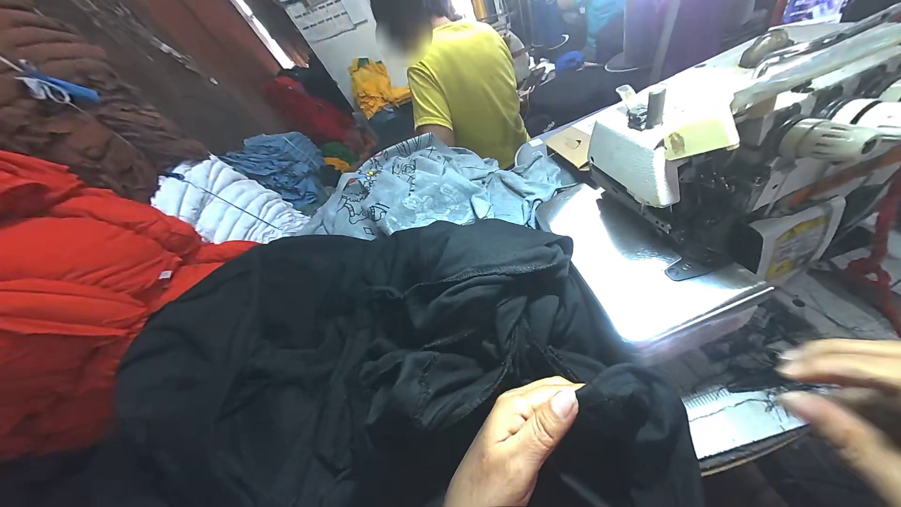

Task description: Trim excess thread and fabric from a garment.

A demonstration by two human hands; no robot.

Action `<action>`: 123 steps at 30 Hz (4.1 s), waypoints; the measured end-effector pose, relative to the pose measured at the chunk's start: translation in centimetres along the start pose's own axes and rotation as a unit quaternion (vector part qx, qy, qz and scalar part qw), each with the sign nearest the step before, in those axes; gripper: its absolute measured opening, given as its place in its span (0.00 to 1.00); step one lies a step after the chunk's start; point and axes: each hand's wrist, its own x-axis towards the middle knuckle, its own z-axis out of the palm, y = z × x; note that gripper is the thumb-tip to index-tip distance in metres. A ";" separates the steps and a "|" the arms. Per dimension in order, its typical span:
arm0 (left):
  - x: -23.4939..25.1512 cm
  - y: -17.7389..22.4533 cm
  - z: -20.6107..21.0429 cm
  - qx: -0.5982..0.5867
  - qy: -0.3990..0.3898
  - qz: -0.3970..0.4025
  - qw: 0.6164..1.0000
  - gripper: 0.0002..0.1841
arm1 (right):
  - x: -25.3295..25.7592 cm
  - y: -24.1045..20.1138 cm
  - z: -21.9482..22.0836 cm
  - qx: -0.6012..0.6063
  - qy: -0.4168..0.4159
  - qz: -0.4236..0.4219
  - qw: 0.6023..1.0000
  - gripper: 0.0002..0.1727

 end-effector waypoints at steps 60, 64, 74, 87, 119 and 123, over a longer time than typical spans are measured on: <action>0.7 -0.3 0.3 -0.071 0.032 -0.068 0.995 0.13 | 1.6 -1.4 8.3 0.190 0.059 -0.052 0.979 0.16; 0.7 -0.7 0.0 -0.046 0.005 -0.044 0.998 0.15 | 2.0 -1.7 9.7 0.050 0.107 -0.130 0.984 0.11; 0.7 -0.6 -0.1 -0.015 -0.005 -0.037 0.999 0.16 | 2.5 -1.6 11.3 0.183 0.144 -0.067 0.970 0.10; 0.7 -0.6 -0.1 -0.015 0.004 -0.030 0.999 0.16 | 1.4 -1.2 9.2 0.197 0.088 -0.006 0.976 0.22; 0.5 1.2 2.6 0.221 0.103 0.081 0.967 0.14 | 1.8 -2.6 9.1 0.382 0.078 0.022 0.921 0.09; 0.6 1.1 2.7 0.251 0.098 0.088 0.959 0.13 | 1.6 -2.4 9.0 0.346 0.070 -0.006 0.935 0.11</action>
